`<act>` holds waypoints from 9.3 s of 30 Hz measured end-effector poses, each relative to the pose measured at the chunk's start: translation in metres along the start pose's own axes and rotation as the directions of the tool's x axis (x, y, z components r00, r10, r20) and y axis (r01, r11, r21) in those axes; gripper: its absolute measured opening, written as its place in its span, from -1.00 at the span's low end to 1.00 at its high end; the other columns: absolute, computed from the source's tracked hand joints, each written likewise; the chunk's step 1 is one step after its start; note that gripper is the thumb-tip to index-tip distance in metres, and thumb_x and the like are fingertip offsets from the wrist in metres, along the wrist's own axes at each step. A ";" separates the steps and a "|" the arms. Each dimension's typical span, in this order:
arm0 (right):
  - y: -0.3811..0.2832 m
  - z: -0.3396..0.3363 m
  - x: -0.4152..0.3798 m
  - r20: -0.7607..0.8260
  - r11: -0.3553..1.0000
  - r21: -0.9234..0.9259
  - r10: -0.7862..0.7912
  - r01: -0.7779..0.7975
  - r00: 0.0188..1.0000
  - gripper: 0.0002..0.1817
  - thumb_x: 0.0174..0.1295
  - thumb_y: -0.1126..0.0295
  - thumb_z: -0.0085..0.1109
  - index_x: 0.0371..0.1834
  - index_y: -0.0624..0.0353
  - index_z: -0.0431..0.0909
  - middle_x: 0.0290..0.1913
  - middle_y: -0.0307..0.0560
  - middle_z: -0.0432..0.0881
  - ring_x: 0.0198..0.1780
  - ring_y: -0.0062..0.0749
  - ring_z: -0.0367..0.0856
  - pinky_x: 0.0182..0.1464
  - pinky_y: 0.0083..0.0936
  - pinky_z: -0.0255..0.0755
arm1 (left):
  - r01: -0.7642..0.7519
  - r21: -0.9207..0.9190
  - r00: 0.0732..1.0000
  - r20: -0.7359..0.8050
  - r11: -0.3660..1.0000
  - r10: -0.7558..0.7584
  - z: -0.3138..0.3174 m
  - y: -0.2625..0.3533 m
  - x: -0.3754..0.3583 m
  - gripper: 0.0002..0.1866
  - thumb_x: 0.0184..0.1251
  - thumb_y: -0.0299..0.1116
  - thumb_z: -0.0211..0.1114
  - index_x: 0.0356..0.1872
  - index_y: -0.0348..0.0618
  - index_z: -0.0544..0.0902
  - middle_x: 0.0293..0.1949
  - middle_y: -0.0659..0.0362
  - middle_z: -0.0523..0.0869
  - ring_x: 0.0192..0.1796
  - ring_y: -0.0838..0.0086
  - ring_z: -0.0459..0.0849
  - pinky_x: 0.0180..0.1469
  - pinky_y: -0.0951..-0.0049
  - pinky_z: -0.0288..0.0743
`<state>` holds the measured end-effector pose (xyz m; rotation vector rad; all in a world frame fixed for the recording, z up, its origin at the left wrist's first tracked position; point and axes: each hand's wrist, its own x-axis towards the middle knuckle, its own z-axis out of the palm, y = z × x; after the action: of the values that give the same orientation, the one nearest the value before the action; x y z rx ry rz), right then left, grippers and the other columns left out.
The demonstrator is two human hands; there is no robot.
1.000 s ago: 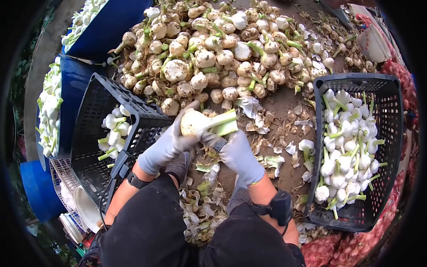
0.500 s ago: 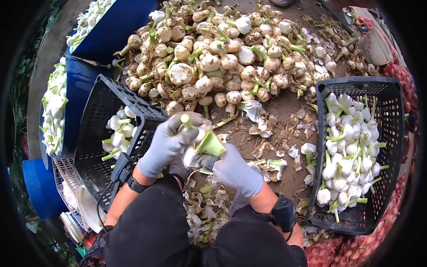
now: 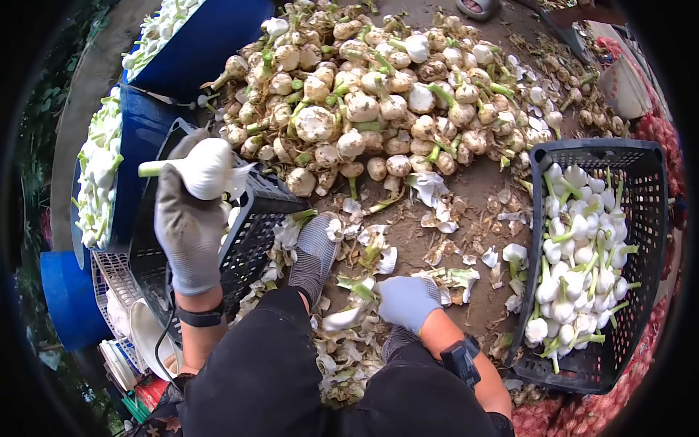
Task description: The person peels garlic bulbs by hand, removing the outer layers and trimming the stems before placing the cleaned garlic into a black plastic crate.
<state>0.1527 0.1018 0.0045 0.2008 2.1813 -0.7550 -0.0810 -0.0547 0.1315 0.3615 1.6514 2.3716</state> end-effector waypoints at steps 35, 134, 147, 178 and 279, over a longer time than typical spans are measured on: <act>-0.013 -0.072 -0.019 -0.381 0.130 0.924 0.200 0.361 0.903 -0.68 0.47 0.22 0.04 -0.12 0.32 0.57 -0.47 -0.13 0.66 -0.56 -0.65 0.49 -0.48 -0.71 0.40 | 0.643 0.295 0.521 0.508 0.707 -0.686 0.031 -0.099 -0.041 -0.20 0.00 -0.57 0.54 0.35 -0.28 0.41 0.25 0.16 0.55 0.25 0.51 0.52 0.31 0.47 0.40; 0.009 -0.043 0.023 -0.902 0.707 0.403 0.201 0.581 0.382 -0.83 0.25 0.47 0.18 -0.20 0.39 0.60 -0.45 -0.09 0.65 -0.42 -0.55 0.62 -0.36 -0.50 0.48 | 0.684 0.199 0.537 0.513 0.702 -0.670 0.050 -0.108 -0.034 -0.13 0.31 -0.02 0.38 0.51 -0.16 0.15 0.25 0.08 0.53 -0.28 0.54 0.64 -0.37 0.67 0.48; -0.001 -0.046 0.002 -0.665 0.461 0.691 0.105 0.556 0.739 -0.72 0.31 0.59 0.04 0.07 0.32 0.53 -0.19 -0.10 0.69 -0.19 -0.48 0.64 -0.10 -0.47 0.51 | -0.249 0.707 0.713 0.597 0.662 -0.369 0.047 -0.106 -0.031 -0.58 0.45 -0.10 0.26 0.05 -0.28 0.64 -0.15 0.17 0.70 -0.10 0.53 0.64 -0.03 0.55 0.52; 0.108 0.045 -0.007 -0.684 0.910 -0.053 0.267 -0.412 0.679 -0.82 0.07 0.42 0.14 -0.24 0.04 0.63 -0.42 -0.09 0.68 -0.36 -0.23 0.71 -0.37 -0.26 0.51 | 0.131 0.702 0.518 0.554 0.700 -0.652 0.036 -0.150 -0.044 -0.48 0.35 -0.34 0.34 0.28 -0.31 0.46 0.16 0.09 0.62 0.18 0.37 0.60 0.28 0.38 0.41; 0.067 -0.089 0.081 -0.749 0.891 -0.006 0.297 -0.453 0.592 -0.63 0.30 0.18 0.16 0.18 -0.22 0.55 -0.20 -0.03 0.66 -0.20 -0.20 0.69 -0.18 -0.20 0.55 | 0.557 0.207 0.647 0.499 0.804 -0.576 0.089 -0.096 -0.009 -0.50 0.50 -0.13 0.17 0.28 -0.28 0.47 0.14 0.05 0.63 0.09 0.33 0.66 0.13 0.32 0.54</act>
<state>0.0665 0.1998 -0.0408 0.9930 2.7999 -0.1901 -0.0393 0.0534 0.0707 0.3977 1.2790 1.5726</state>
